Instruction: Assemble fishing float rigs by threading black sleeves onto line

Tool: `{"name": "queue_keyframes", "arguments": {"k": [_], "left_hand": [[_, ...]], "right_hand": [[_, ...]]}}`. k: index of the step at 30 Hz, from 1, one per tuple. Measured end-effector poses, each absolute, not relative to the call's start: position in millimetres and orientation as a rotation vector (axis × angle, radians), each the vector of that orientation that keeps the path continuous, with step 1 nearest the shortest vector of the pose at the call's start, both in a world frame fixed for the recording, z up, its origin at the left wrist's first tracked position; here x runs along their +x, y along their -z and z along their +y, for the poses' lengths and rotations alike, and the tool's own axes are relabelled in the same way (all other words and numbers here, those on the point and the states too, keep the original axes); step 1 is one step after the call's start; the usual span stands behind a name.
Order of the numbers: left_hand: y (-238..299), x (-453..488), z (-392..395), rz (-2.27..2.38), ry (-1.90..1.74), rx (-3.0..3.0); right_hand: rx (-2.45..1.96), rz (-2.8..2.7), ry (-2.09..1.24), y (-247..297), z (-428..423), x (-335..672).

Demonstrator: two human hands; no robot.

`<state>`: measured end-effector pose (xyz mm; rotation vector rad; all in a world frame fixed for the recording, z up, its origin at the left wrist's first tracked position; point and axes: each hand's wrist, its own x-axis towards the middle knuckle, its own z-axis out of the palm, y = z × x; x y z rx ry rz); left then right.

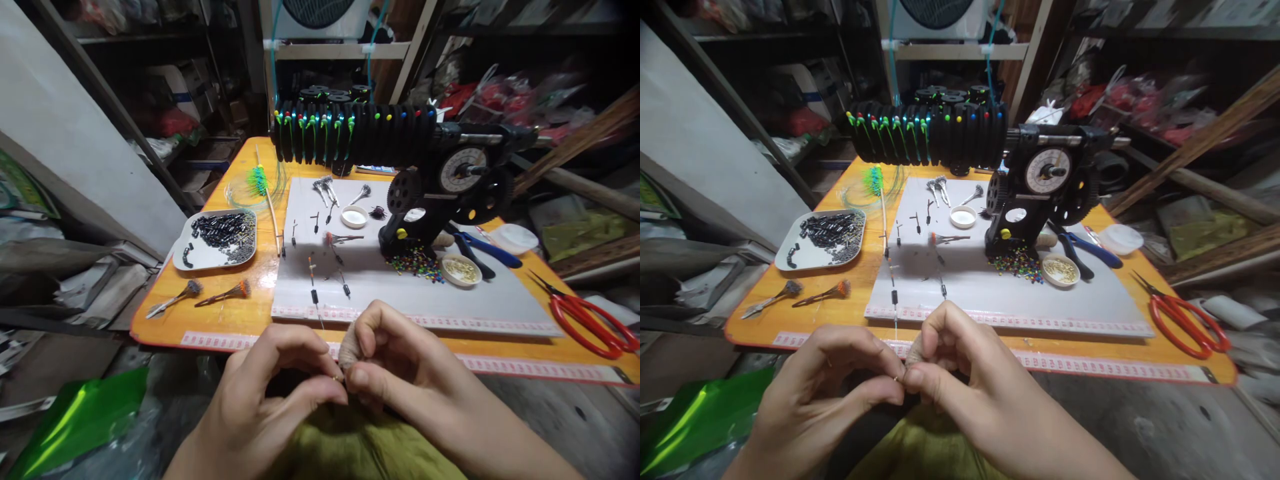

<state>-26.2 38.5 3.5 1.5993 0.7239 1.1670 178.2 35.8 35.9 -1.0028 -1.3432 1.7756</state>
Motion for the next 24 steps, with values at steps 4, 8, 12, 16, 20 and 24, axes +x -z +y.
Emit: {"name": "queue_keyframes", "arguments": {"k": [4, 8, 12, 16, 20, 24], "left_hand": [[-4.2, -27.0, 38.2, 0.750, -1.138, 1.600], [-5.5, -26.6, 38.6, 0.759, -1.120, 1.585], [-6.3, -26.2, 38.0, 0.767, -1.117, 1.583], [-6.6, -26.9, 36.8, 0.775, -1.112, 1.613], [-9.3, -27.0, 37.8, 0.835, -1.112, 1.782], [-16.3, -27.5, 42.9, 0.813, -1.073, 2.180]], "right_hand": [[-1.022, -1.380, -1.765, -36.5, 36.8, 178.6], [-1.026, -1.385, -1.763, -37.8, 35.2, 179.5], [-1.018, -1.367, -1.770, -37.7, 34.3, 179.9], [-1.033, -1.383, -1.754, -36.9, 34.8, 179.6], [-1.123, -1.538, -1.607, -39.3, 35.1, 180.2], [-1.212, -1.804, -1.384, -42.9, 38.0, 181.5]]}}
